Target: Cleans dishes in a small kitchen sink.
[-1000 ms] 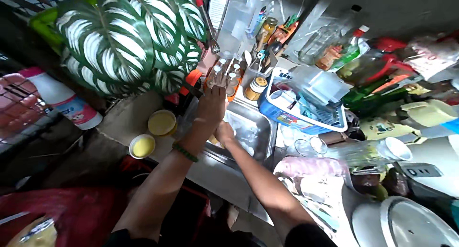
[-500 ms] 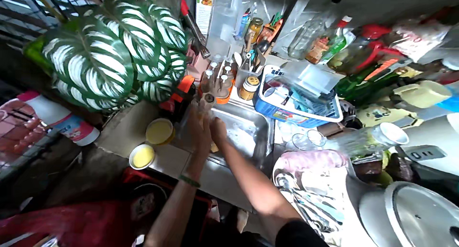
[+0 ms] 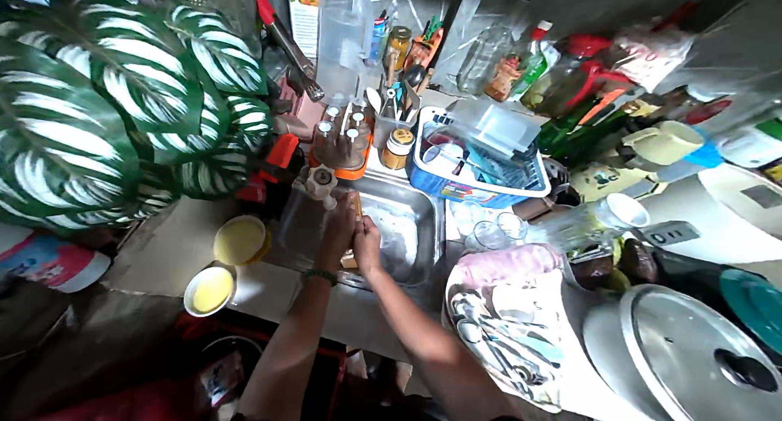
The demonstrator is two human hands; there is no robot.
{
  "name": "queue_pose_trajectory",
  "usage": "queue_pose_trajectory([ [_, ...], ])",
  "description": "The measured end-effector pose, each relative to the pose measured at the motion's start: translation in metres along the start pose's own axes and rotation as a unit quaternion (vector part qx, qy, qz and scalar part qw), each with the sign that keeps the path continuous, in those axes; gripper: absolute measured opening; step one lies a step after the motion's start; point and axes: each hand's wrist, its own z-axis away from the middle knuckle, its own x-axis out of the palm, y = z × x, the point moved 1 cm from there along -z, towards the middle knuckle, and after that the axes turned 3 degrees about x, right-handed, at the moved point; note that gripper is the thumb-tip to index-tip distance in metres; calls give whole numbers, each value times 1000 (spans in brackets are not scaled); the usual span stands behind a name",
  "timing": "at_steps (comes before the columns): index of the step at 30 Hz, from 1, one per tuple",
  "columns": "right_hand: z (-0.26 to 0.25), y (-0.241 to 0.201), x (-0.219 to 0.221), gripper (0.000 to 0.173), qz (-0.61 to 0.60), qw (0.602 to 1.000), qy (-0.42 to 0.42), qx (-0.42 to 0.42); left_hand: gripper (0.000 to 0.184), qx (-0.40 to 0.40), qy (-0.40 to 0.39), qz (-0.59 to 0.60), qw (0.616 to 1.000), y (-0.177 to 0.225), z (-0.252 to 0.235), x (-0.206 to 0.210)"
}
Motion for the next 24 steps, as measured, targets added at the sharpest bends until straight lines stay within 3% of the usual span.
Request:
queue_pose_trajectory([
  [2,-5,6,0,30,-31,999,-7,-27,41,-3,28,19,999,2,14,2],
  [3,-3,4,0,32,-12,998,-30,-45,41,-44,46,60,996,3,19,-1],
  [6,12,-9,3,47,42,984,-167,-41,64,-162,94,192,963,-13,30,-19],
  [9,11,-20,7,57,21,966,-256,-21,68,-180,131,275,935,-40,36,-29],
  [13,-16,-37,23,49,-46,968,-230,85,56,-128,143,229,954,-27,55,-14],
  [16,-8,-50,29,39,-61,974,-207,64,53,-110,157,243,951,-26,58,-6],
  [21,-6,-44,40,41,-30,954,-291,61,54,-144,202,278,928,-48,48,-22],
  [24,-12,-43,37,35,-98,971,-204,72,56,-141,193,297,925,-35,55,-17],
])
